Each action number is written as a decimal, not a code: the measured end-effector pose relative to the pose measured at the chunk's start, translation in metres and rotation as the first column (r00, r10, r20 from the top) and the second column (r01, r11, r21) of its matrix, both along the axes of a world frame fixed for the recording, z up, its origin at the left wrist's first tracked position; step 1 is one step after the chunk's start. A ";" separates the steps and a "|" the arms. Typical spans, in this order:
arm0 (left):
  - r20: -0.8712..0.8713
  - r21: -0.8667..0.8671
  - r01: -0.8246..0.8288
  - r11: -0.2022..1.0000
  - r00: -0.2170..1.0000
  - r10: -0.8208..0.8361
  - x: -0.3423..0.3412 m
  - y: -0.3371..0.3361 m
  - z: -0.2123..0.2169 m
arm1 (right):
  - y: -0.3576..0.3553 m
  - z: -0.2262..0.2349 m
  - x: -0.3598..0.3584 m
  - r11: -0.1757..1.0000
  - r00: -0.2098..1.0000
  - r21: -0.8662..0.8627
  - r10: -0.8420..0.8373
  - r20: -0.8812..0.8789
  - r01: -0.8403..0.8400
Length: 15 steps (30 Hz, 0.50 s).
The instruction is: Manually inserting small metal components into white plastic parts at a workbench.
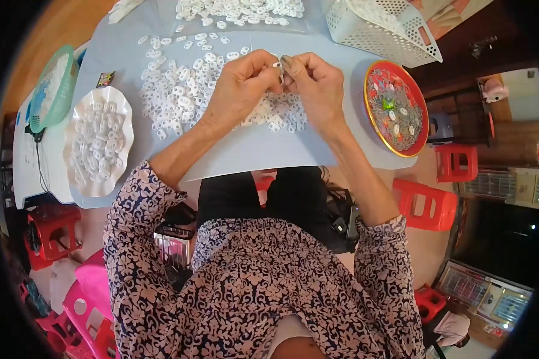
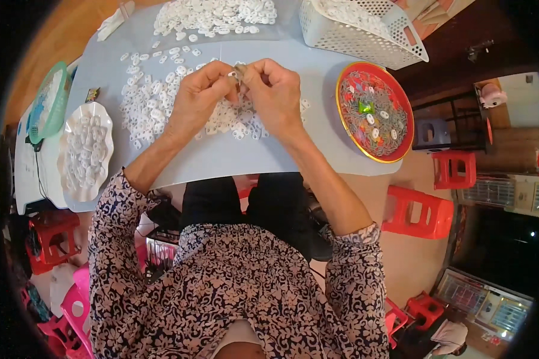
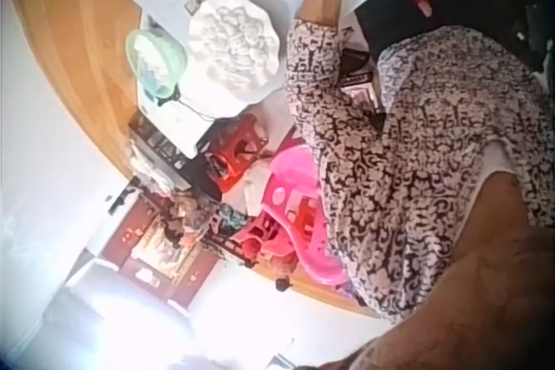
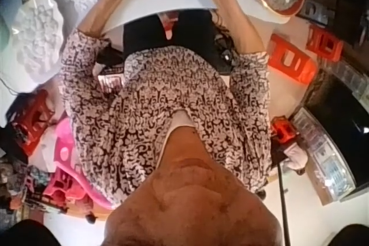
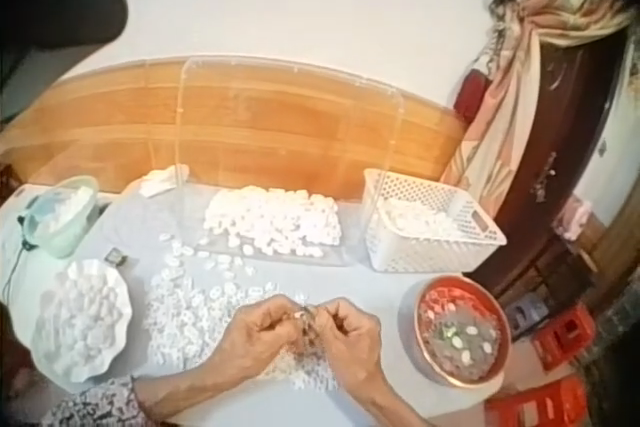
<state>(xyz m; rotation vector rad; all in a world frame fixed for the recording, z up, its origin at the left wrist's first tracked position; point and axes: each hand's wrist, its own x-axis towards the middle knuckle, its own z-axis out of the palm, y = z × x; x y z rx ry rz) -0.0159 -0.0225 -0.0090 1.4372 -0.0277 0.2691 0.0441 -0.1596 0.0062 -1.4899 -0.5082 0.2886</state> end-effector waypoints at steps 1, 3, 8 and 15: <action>-0.004 -0.022 -0.011 1.000 1.000 0.011 0.001 0.001 -0.001 | 0.002 0.001 0.001 1.000 1.000 -0.022 -0.011 -0.015 0.010; -0.004 -0.035 0.000 0.999 1.000 -0.001 0.000 0.002 -0.001 | -0.002 0.005 0.006 0.999 0.999 0.004 0.040 -0.022 -0.040; -0.020 -0.046 0.007 0.999 1.000 -0.008 -0.002 0.001 0.004 | -0.011 0.017 0.007 0.997 0.996 0.001 0.082 0.020 -0.082; -0.024 -0.005 0.053 0.999 0.998 -0.053 -0.002 0.002 0.001 | -0.011 0.006 0.005 0.996 0.992 -0.067 0.072 0.107 -0.065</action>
